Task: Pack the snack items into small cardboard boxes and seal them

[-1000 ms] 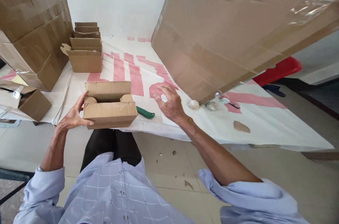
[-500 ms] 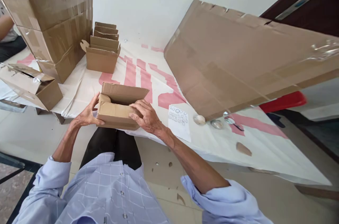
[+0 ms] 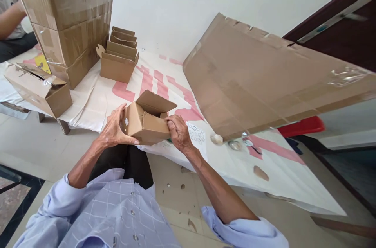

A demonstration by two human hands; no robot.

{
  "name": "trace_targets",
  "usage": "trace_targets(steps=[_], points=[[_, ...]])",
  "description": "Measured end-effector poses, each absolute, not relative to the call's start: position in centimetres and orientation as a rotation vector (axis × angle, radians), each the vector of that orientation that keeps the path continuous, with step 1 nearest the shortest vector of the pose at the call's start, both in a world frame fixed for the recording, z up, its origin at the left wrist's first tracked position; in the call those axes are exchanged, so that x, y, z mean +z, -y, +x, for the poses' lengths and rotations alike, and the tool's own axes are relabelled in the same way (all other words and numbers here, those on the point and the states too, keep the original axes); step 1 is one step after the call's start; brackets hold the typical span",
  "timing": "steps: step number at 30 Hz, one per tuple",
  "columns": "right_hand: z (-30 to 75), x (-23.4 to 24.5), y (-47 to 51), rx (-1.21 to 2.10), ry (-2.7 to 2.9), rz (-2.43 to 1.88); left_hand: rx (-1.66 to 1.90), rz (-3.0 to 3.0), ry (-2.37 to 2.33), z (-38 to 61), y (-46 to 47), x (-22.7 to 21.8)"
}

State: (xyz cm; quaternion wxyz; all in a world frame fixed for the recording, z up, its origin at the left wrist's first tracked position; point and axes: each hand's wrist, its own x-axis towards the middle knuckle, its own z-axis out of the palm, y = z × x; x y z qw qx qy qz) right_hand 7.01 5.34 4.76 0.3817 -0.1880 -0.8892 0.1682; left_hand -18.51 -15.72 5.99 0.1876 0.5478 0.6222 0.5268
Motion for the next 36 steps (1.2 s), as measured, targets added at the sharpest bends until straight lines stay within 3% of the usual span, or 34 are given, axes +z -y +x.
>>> trace_targets(steps=[7,20,30,36], points=[[7.8,4.6,-5.4,0.468,2.222,-0.502,1.397,1.609,-1.839,-17.2,15.7,8.0],[7.4,4.9,-5.9,0.433,2.223,-0.511,1.408,1.764,-1.614,-19.1,16.7,7.6],[5.2,16.1,-0.8,0.055,2.229,-0.227,1.372,1.607,-1.812,-15.9,15.5,9.8],[2.1,18.4,1.5,-0.117,2.610,-0.048,1.379,1.544,-1.850,-14.6,15.2,10.9]])
